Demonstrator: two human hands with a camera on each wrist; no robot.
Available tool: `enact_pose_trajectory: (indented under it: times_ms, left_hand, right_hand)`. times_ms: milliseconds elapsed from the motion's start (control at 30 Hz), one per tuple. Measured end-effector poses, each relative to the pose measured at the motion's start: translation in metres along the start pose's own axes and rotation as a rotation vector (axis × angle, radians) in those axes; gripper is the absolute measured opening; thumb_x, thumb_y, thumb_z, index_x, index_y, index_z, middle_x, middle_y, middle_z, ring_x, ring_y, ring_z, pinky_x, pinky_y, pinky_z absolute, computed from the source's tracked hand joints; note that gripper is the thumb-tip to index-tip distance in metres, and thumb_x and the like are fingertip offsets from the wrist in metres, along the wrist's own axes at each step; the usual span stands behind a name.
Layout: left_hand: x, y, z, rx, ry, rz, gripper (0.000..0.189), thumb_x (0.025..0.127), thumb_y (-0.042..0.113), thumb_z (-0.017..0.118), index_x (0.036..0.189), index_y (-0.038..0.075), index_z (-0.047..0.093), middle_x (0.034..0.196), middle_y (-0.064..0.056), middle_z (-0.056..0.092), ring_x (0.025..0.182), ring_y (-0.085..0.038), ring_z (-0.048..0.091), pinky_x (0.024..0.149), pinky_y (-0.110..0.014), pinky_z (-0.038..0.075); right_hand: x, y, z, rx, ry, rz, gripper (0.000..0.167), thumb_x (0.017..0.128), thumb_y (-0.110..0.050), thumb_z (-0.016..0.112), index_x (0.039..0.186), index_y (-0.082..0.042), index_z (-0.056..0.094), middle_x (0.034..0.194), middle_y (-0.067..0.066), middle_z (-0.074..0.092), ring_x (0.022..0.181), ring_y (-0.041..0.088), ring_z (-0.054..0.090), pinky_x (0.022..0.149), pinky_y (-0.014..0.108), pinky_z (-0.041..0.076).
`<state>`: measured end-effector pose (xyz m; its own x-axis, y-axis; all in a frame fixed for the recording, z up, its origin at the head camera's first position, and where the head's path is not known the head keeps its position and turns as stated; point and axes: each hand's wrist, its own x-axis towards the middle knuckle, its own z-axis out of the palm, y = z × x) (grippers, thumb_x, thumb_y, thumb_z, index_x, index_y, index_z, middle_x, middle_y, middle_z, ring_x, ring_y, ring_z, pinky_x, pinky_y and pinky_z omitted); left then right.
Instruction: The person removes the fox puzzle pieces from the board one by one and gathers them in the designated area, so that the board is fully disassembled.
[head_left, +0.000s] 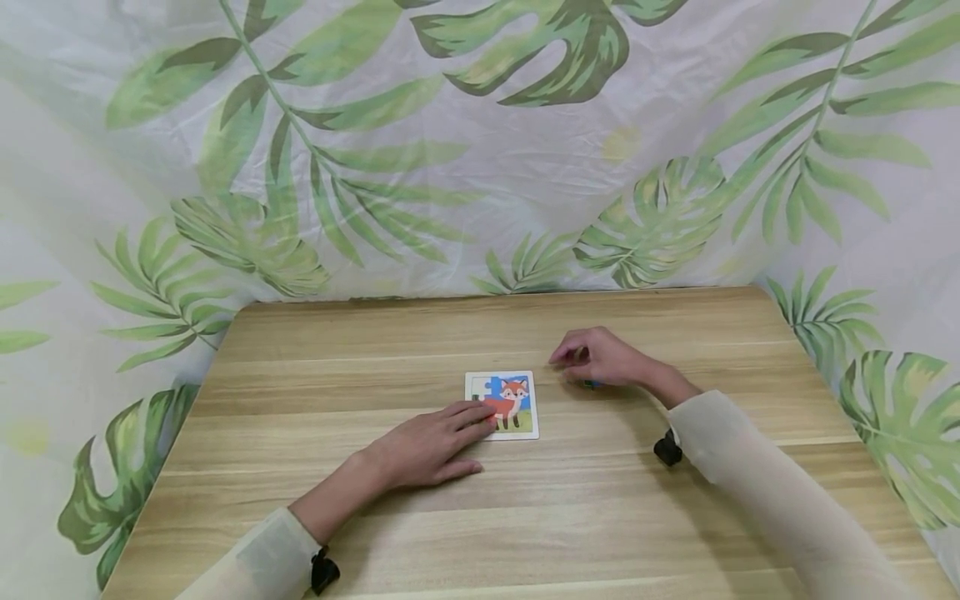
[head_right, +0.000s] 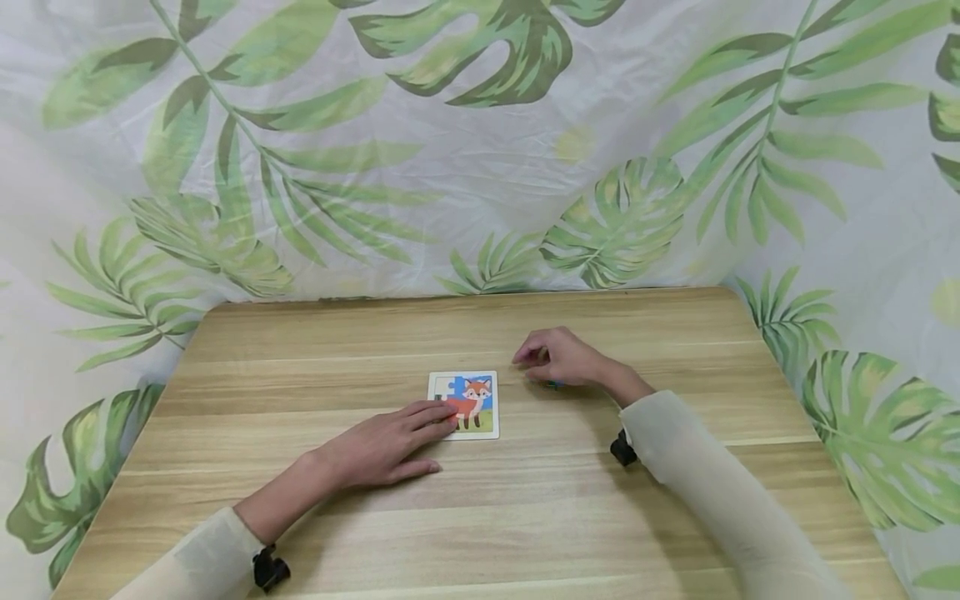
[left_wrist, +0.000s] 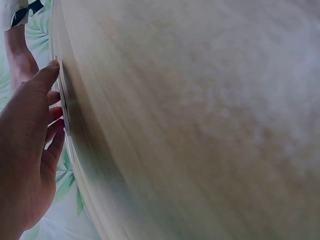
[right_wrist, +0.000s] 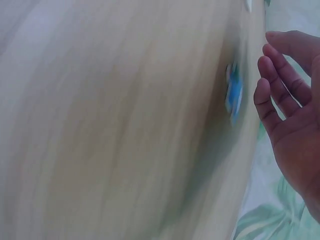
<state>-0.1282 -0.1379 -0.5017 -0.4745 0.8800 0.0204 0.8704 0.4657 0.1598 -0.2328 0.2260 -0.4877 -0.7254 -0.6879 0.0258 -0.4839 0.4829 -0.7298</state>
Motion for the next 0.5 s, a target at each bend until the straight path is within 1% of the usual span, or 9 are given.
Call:
enact_pose_trajectory:
  times_ms: [167,267,367,500]
  left_hand:
    - [0.0,0.0,0.001,0.01,0.002,0.007,0.065,0.109,0.049,0.054,0.161,0.01,0.047,0.167,-0.01,0.043,0.154,-0.028,0.04,0.12,-0.043,0.044]
    - [0.0,0.0,0.002,0.019,0.002,0.014,0.066,0.11,0.049,0.054,0.161,0.01,0.046,0.167,-0.011,0.042,0.154,-0.03,0.04,0.122,-0.043,0.042]
    - [0.0,0.0,0.002,0.026,0.0,0.018,0.066,0.11,0.05,0.053,0.161,0.01,0.046,0.168,-0.012,0.04,0.154,-0.031,0.039,0.123,-0.044,0.04]
    - [0.0,0.0,0.0,0.021,0.02,0.031,0.065,0.11,0.048,0.054,0.16,0.008,0.047,0.169,-0.013,0.038,0.154,-0.032,0.039,0.124,-0.044,0.039]
  right_hand:
    - [0.018,-0.012,0.011,0.017,-0.032,-0.038,0.024,0.091,-0.002,0.08,0.114,-0.009,0.081,0.103,0.001,0.075,0.093,0.015,0.068,0.083,0.036,0.061]
    - [0.028,-0.018,0.017,0.017,-0.053,-0.06,0.025,0.091,-0.001,0.08,0.114,-0.009,0.081,0.103,0.001,0.075,0.093,0.014,0.068,0.084,0.036,0.061]
    - [0.037,-0.024,0.023,0.014,-0.077,-0.074,0.025,0.092,0.0,0.079,0.116,-0.007,0.08,0.104,0.001,0.074,0.094,0.013,0.068,0.085,0.034,0.061]
    - [0.047,-0.03,0.03,0.014,-0.109,-0.091,0.024,0.093,-0.001,0.079,0.116,-0.005,0.08,0.105,0.003,0.074,0.094,0.012,0.068,0.085,0.03,0.061]
